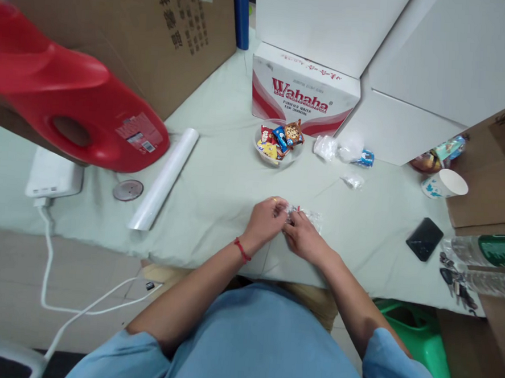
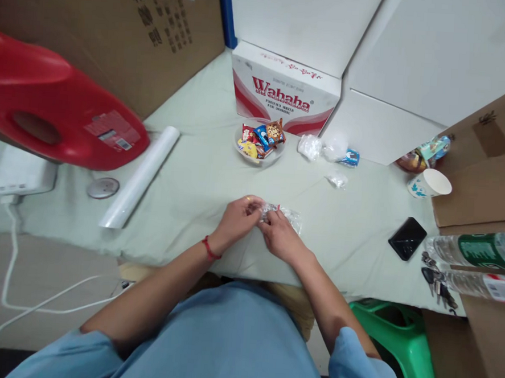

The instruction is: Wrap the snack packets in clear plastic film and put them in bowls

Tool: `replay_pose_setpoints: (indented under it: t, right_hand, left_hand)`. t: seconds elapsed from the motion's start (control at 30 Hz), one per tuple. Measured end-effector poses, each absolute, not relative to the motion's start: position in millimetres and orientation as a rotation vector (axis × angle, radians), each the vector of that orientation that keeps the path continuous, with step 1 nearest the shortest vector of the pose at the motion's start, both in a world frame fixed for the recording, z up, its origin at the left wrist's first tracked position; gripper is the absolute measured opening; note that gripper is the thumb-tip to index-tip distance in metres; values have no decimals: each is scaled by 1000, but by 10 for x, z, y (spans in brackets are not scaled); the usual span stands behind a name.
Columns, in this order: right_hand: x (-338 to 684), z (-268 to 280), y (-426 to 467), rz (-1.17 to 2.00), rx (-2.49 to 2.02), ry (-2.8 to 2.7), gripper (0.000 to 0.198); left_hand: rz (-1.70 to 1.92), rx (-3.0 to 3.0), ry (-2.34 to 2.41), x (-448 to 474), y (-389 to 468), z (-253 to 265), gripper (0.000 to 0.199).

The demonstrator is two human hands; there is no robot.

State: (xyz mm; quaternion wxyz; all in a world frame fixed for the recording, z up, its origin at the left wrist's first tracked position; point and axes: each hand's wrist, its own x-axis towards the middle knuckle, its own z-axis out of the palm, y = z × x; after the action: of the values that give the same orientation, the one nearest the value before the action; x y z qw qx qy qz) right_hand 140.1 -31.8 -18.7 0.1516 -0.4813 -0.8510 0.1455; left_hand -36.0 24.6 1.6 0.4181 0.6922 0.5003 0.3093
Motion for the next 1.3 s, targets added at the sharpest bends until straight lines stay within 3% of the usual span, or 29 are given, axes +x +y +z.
replay_pose_setpoints:
  t: [0.13,0.23,0.37,0.47,0.57,0.63,0.77,0.93,1.13,1.2,1.3]
  right_hand:
    - [1577,-87,-495,662,-1295,-2304,28]
    - [1732,-80,-599,800,-1530,-1953,33]
    - [1839,-168,-616,317,-1994,-1581,45]
    - [1861,-184,-576,114,-2099,-1689,42]
    - [1826,-78,-474,221,-2124,-1773,20]
    - [1724,36,-339,307,-2078,-1785,17]
    - [1280,187,45,387,-1930,-1951,22]
    - [703,152,271,518,-2062,-2225,24]
    - [623,8,93,321,-1939,-2240,52]
    - [676,-33,69,273,-1924,-2248,47]
    - [746,-60,50,258,-1974,-2245,21]
  left_hand:
    - [615,2211,1154,-209,64,-62,35]
    - [521,2475,1172,-226,-129,-119,42]
    - [405,2655,1221,-251,-257,-168,38]
    - [370,2691,1239,-252,-258,-197,35]
    - [357,2710,1230,-255,-250,-230,35]
    - [369,2713,1228,-252,-252,-262,38]
    - [465,2663,1168,-272,-276,-351,41]
    - [643,2474,992,-558,-424,-445,44]
    - [749,2381,931,-997,-630,-429,51]
    - [798,2384,964,-1065,-628,-405,46]
    - [891,2381,1090,-1154,-571,-398,35]
